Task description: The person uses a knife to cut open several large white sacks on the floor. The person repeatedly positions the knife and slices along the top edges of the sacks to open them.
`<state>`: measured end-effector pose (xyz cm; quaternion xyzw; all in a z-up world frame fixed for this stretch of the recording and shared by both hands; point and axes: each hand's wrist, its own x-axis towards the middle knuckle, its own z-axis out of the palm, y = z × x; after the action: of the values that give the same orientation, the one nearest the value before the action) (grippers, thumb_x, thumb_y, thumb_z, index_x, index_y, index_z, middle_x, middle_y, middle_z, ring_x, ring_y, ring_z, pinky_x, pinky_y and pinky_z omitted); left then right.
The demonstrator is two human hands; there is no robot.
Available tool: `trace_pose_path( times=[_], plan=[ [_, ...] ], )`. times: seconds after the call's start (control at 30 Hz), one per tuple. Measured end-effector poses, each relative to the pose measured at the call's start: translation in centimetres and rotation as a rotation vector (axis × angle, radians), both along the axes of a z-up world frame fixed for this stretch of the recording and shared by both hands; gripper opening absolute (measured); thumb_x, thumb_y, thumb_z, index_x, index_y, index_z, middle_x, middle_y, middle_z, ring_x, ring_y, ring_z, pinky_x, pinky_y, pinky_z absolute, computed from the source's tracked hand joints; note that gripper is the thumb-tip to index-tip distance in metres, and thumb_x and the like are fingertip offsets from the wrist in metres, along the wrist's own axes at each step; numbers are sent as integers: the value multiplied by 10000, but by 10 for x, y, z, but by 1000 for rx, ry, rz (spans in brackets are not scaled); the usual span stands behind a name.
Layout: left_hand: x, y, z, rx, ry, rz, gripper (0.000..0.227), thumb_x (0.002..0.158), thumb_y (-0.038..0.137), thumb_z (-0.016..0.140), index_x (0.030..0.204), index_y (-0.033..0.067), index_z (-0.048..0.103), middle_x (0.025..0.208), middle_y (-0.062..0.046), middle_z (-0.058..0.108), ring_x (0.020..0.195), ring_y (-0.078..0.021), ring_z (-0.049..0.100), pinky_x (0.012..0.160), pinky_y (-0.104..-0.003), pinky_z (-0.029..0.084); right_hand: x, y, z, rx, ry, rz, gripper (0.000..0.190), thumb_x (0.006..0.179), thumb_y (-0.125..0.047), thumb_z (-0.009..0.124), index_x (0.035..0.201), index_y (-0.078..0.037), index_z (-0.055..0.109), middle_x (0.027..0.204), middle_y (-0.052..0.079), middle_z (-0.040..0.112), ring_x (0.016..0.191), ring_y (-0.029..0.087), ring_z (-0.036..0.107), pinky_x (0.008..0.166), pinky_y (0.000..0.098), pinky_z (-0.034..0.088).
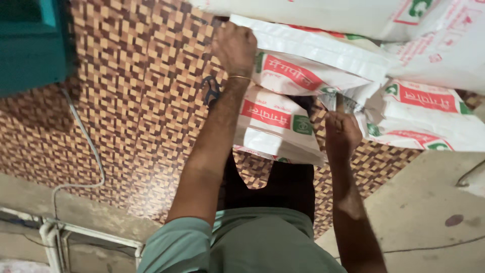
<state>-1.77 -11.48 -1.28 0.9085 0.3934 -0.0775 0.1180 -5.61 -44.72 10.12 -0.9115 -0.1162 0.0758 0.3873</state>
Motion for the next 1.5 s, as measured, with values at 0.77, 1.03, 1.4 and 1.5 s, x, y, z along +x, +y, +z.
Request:
trace_pose_path(
  times=[0.77,1.03,1.4,1.5],
  plan=[
    [-35,-101,8,-1304,-201,492,291,1025,293,606,1136,38,692,988,-103,738,767,-186,672,658,-354,607,160,40,-37,-194,-187,412,331,835,-113,839,1127,-52,696,1119,136,635,1109,369,561,957,493,432],
    [13,-183,-28,-1783,-779,1039,317,1026,252,711,996,21,495,856,-107,590,654,-171,573,586,-320,553,174,41,-73,-158,-70,399,124,993,-93,753,1062,-44,663,1067,144,592,1047,344,571,908,467,501],
    [6,-160,29,-1368,-732,793,331,981,233,706,906,-53,555,833,-168,687,681,-209,706,635,-355,636,164,33,-11,-9,-78,608,200,920,-46,753,1119,-31,739,1089,133,702,1043,303,694,889,388,567],
    [-2,-162,25,-1487,-745,758,336,1013,296,621,943,-25,551,829,-151,687,667,-208,711,640,-346,643,181,34,-11,-158,243,622,339,878,-270,847,1124,-51,768,1054,120,713,942,279,689,839,405,554]
  ],
)
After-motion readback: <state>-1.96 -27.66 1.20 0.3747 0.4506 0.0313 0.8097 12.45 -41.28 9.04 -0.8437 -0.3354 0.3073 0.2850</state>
